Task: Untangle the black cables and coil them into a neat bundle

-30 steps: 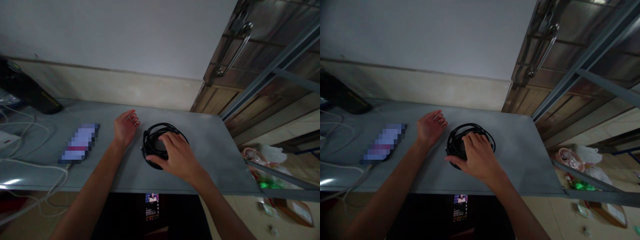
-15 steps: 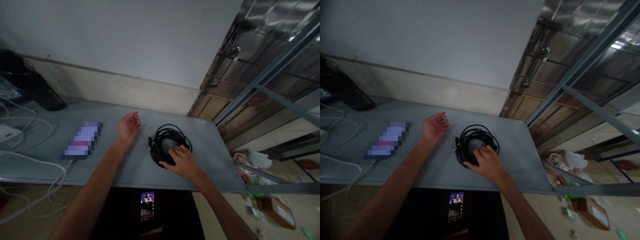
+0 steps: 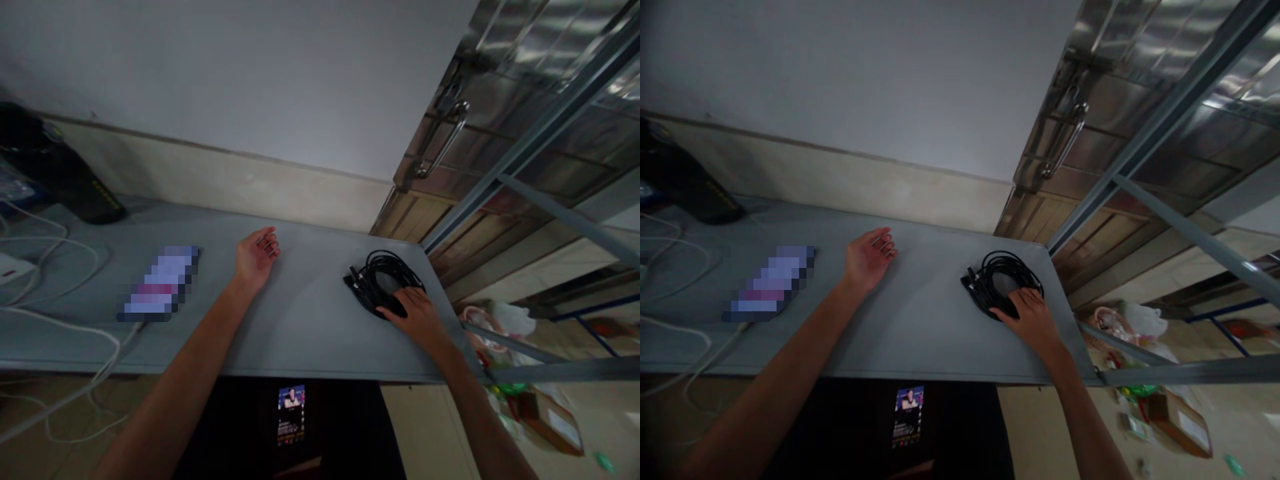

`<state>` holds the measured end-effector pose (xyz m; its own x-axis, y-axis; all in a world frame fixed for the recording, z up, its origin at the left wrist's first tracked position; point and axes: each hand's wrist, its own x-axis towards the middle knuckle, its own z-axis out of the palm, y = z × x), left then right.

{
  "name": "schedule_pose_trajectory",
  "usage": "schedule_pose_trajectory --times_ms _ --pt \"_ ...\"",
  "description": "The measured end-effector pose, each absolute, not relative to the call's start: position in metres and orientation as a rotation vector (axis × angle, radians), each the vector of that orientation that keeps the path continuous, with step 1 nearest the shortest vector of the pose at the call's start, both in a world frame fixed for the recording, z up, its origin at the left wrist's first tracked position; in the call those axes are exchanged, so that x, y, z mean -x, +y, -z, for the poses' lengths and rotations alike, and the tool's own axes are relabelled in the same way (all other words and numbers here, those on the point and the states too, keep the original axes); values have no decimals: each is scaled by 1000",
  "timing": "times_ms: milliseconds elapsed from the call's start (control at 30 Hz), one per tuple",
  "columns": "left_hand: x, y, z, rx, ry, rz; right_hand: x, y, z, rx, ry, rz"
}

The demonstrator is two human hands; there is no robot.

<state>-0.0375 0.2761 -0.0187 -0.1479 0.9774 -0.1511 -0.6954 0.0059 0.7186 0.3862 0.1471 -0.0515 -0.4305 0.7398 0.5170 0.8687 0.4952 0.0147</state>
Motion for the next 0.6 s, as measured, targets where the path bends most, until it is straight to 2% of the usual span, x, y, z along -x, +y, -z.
schedule_pose_trajectory --times_ms 600 --pt "40 278 16 -480 810 -1563 -387 142 66 1366 -2062 261"
